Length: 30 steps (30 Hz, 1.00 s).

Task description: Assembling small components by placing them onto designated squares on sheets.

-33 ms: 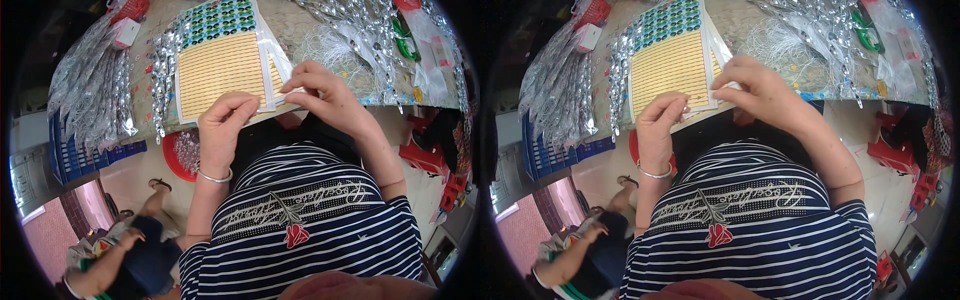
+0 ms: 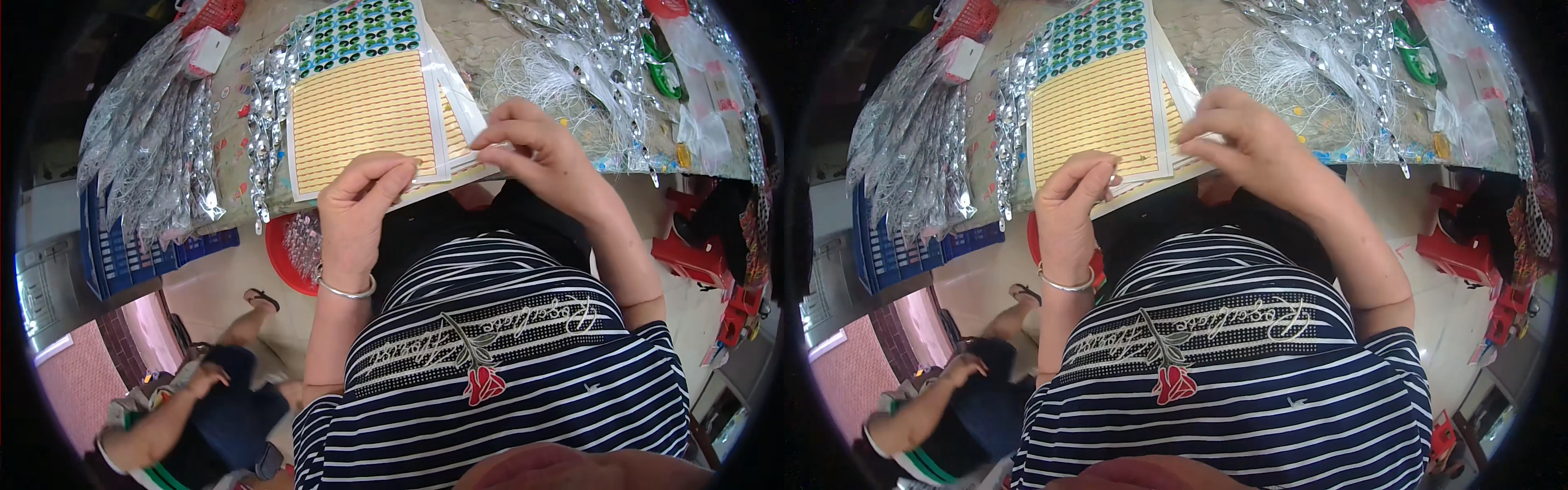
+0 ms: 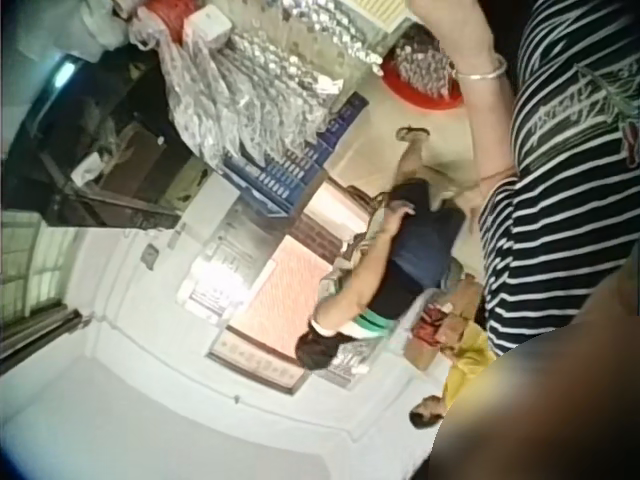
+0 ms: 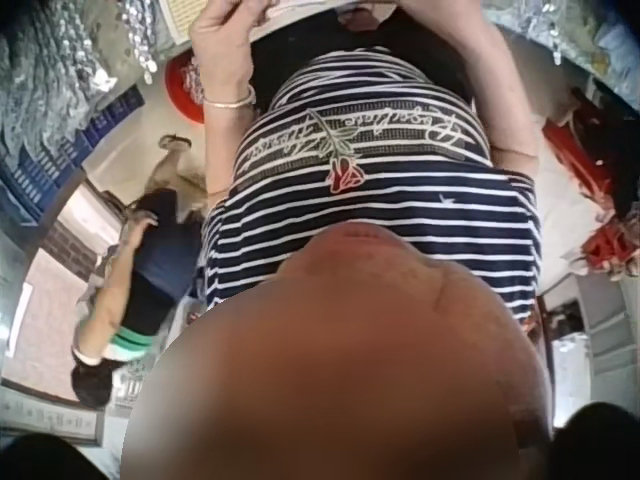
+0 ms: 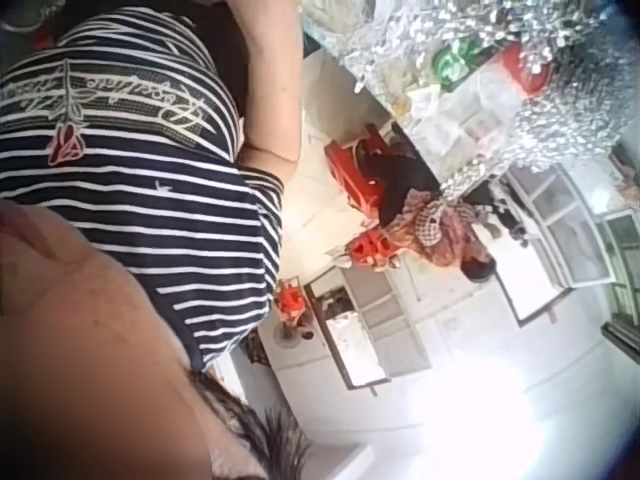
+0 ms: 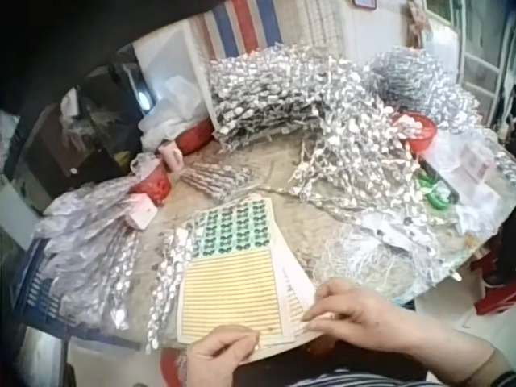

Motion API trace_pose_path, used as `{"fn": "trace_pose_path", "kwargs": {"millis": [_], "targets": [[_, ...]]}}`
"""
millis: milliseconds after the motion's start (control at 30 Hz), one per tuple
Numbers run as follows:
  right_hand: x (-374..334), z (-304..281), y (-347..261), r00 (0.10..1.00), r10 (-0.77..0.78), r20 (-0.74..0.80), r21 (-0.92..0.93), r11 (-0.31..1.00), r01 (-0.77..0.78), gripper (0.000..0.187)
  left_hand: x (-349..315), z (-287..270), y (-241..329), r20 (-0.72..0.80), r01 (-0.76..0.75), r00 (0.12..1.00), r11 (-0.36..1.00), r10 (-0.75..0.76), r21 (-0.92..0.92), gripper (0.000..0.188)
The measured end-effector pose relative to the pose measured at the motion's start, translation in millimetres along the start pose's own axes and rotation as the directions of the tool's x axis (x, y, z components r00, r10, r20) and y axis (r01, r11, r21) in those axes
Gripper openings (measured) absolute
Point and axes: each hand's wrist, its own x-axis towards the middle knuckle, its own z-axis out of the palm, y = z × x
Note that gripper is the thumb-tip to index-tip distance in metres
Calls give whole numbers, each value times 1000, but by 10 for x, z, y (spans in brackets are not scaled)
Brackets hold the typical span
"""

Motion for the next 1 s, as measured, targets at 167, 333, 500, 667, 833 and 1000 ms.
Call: {"fn": "trace_pose_path", "kwargs": {"millis": [167, 333, 500, 667, 833, 1000], "targets": [[-179, -336, 242, 994, 20, -105, -52, 998, -26, 7, -101, -263, -68, -94, 60, 994, 998, -59, 7, 9], [-212, -447, 194, 978, -68, -195, -30, 998, 63, 7, -128, -236, -35, -59, 82, 995, 997, -83, -12, 10], [-90, -46, -265, 984, -123, -128, 95, 986, 136, 6, -15, -36, 78, 68, -199, 978, 979, 195, 51, 11], [50, 178, -396, 962, -268, -50, -39, 963, 266, 4, 14, 223, 185, 139, -19, 990, 997, 28, -68, 11], [70, 149, -340, 980, -190, -65, -42, 981, 187, 5, -36, 167, 148, 111, 29, 994, 991, -14, -133, 10], [17, 35, -158, 976, -130, -176, 77, 986, 145, 4, -58, 103, 117, 120, 59, 992, 987, -41, -149, 9]]}}
